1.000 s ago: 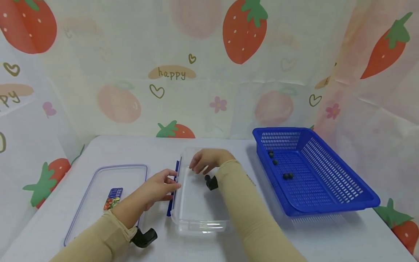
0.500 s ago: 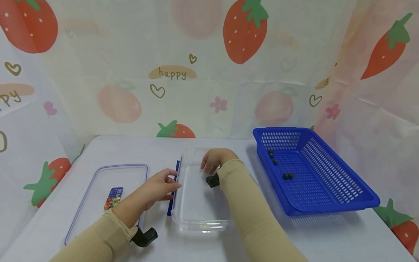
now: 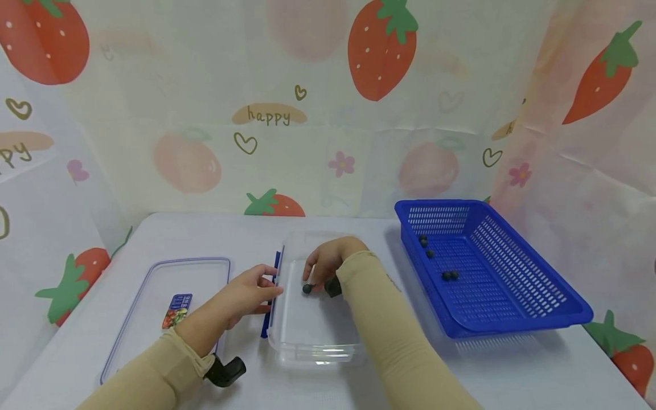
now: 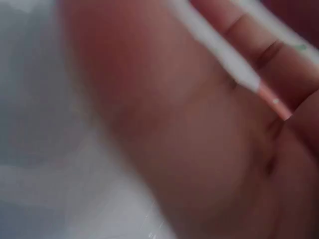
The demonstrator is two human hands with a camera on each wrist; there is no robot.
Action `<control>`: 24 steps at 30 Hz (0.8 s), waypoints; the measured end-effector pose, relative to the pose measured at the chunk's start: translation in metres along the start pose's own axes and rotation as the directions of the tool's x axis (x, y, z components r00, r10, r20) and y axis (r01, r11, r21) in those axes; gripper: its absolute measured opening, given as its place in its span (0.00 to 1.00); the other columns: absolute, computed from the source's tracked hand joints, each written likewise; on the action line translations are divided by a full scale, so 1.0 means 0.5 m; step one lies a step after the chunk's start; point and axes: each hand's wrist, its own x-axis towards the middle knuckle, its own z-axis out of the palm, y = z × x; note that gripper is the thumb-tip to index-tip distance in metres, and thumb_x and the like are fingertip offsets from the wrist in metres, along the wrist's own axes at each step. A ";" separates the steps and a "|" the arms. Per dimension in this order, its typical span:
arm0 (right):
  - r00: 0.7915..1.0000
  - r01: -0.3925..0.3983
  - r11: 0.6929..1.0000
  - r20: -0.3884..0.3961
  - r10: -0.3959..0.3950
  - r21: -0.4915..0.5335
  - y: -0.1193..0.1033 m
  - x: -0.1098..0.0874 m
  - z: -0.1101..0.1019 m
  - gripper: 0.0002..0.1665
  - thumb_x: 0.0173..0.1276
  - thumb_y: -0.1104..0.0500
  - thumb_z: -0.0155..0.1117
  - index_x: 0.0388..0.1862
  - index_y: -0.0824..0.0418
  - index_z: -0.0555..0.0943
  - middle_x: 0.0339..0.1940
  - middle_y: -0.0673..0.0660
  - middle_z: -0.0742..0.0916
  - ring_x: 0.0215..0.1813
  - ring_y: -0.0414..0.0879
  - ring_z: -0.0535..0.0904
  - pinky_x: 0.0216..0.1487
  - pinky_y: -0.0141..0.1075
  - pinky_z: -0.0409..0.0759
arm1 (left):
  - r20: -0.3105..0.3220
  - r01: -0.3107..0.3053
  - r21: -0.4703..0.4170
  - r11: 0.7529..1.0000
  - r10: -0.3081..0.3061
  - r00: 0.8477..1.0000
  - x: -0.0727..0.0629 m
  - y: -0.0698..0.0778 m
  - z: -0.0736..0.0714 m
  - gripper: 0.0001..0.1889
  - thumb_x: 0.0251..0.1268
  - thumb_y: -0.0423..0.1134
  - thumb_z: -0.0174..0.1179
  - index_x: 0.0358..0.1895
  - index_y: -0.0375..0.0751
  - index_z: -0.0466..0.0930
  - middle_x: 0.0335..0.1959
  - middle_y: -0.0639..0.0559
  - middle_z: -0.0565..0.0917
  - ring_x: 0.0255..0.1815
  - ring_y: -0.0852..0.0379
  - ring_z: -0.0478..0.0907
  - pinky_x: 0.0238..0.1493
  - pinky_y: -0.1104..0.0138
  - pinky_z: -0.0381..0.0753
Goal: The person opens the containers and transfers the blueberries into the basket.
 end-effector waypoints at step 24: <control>0.991 0.082 0.996 0.110 -0.078 -0.030 -0.030 0.039 0.048 0.13 0.57 0.72 0.62 0.43 0.64 0.79 0.37 0.62 0.85 0.34 0.47 0.82 0.42 0.37 0.82 | 0.018 -0.007 0.002 1.000 0.007 1.000 0.002 0.002 -0.004 0.24 0.62 0.37 0.58 0.60 0.40 0.63 0.43 0.42 0.74 0.42 0.51 0.76 0.43 0.57 0.81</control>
